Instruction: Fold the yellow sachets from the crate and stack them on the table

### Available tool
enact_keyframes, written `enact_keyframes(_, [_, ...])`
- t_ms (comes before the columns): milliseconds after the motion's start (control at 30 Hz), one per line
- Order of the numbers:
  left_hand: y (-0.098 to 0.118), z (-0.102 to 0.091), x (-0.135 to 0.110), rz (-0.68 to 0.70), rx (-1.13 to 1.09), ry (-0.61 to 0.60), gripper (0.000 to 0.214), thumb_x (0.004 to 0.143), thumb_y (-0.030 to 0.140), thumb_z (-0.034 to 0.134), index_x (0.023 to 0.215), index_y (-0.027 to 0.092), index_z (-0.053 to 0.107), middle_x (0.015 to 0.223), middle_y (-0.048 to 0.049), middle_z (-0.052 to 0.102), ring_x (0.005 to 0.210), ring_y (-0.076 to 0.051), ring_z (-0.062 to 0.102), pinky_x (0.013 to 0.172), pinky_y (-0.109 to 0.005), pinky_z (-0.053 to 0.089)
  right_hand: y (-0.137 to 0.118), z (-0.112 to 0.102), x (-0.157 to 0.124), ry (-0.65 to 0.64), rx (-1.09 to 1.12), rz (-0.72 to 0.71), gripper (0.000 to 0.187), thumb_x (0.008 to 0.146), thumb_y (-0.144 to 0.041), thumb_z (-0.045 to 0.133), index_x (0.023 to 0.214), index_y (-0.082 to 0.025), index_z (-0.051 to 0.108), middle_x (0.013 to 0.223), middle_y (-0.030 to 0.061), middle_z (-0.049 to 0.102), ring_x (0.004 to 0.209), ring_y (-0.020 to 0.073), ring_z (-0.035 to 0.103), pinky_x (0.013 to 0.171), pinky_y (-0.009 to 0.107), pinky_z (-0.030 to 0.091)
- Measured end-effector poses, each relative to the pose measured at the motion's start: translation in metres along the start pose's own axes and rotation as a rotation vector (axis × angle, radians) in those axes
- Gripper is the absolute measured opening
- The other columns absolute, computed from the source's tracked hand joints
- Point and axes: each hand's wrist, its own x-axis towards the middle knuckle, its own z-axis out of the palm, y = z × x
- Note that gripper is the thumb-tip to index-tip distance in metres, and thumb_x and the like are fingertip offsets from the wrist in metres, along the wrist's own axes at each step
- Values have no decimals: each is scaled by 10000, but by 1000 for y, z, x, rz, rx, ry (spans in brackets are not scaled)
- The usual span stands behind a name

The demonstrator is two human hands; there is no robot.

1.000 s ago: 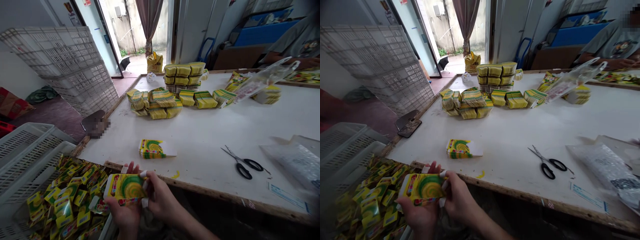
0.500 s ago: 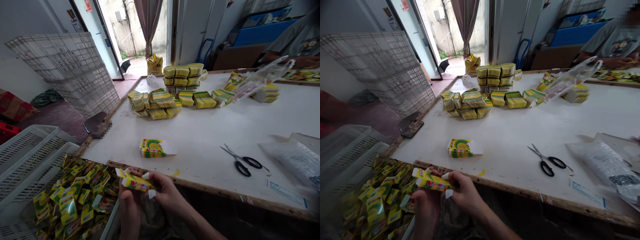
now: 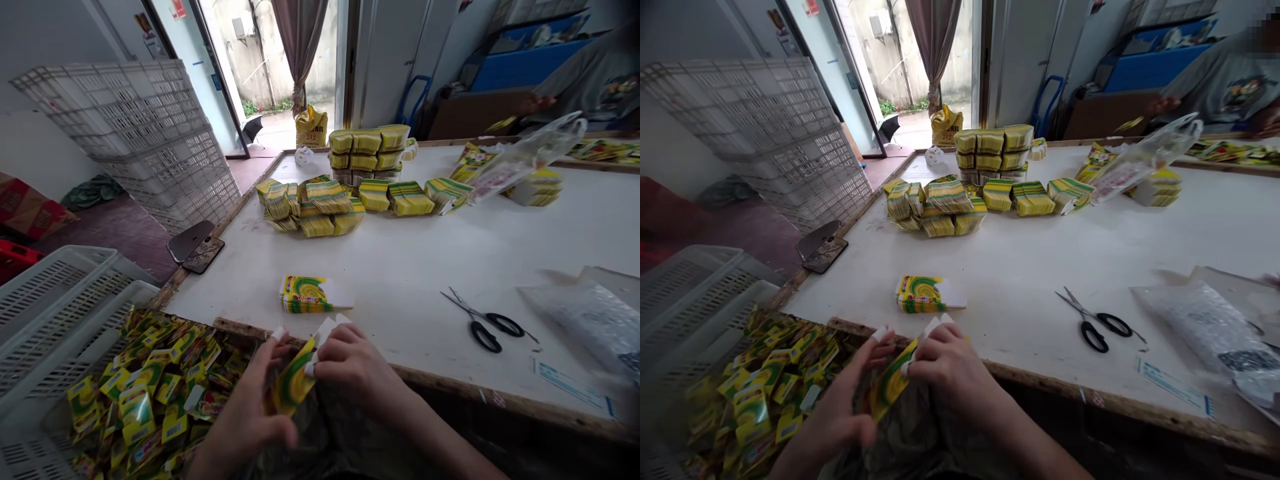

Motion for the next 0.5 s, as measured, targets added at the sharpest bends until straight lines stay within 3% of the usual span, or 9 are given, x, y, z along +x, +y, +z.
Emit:
enact_keyframes(67, [-5, 11, 2, 3, 165, -98, 951, 410, 363, 930, 1290, 236, 590, 1218, -144, 664, 1094, -374, 624, 926, -454, 507, -11, 4, 1, -31, -3, -45, 185, 930, -195, 578, 993, -298, 719, 864, 28, 696, 905, 216, 586, 1051, 485, 354])
enact_keyframes(133, [-17, 25, 1, 62, 230, -27, 773, 556, 290, 858, 1273, 240, 573, 1132, -119, 699, 1013, -333, 663, 853, -415, 537, -17, 12, 0, 83, 80, 24, 307, 914, -177, 582, 1183, -317, 629, 1134, 57, 638, 1154, 251, 526, 1142, 511, 244])
enact_keyframes(233, [-36, 43, -5, 119, 339, 165, 699, 610, 318, 811, 1247, 209, 543, 985, -96, 722, 862, -305, 686, 738, -389, 552, -14, 26, -6, 354, 316, 318, 638, 848, -229, 642, 1425, -255, 371, 1454, 133, 373, 1371, 312, 322, 1137, 493, 283])
enact_keyframes(300, [-43, 52, -11, 155, 388, 229, 727, 600, 314, 817, 1257, 205, 527, 980, -99, 720, 842, -306, 688, 731, -395, 550, -9, 32, -8, 368, 568, 511, 648, 845, -283, 631, 1424, -217, 349, 1417, 155, 425, 1293, 309, 433, 1072, 476, 382])
enact_keyframes(367, [-46, 58, -16, 227, 388, 221, 739, 600, 274, 815, 1276, 219, 522, 1081, -121, 704, 941, -322, 683, 805, -411, 540, -6, 35, -6, 232, 857, 619, 512, 867, -321, 584, 1349, -218, 446, 1260, 127, 576, 1116, 274, 579, 979, 454, 467])
enact_keyframes(433, [-48, 60, -19, 312, 385, 182, 714, 615, 218, 797, 1276, 238, 528, 1148, -128, 681, 1024, -324, 664, 859, -412, 525, -7, 34, -3, 104, 1060, 636, 407, 875, -357, 562, 1259, -225, 537, 1111, 88, 654, 994, 245, 634, 911, 425, 508])
enact_keyframes(500, [-48, 59, -20, 392, 395, 126, 670, 623, 166, 777, 1245, 247, 542, 1110, -115, 687, 1000, -304, 672, 828, -386, 534, -9, 33, 0, 76, 1044, 603, 380, 860, -428, 585, 1180, -222, 602, 1021, 69, 680, 949, 237, 651, 875, 399, 525])
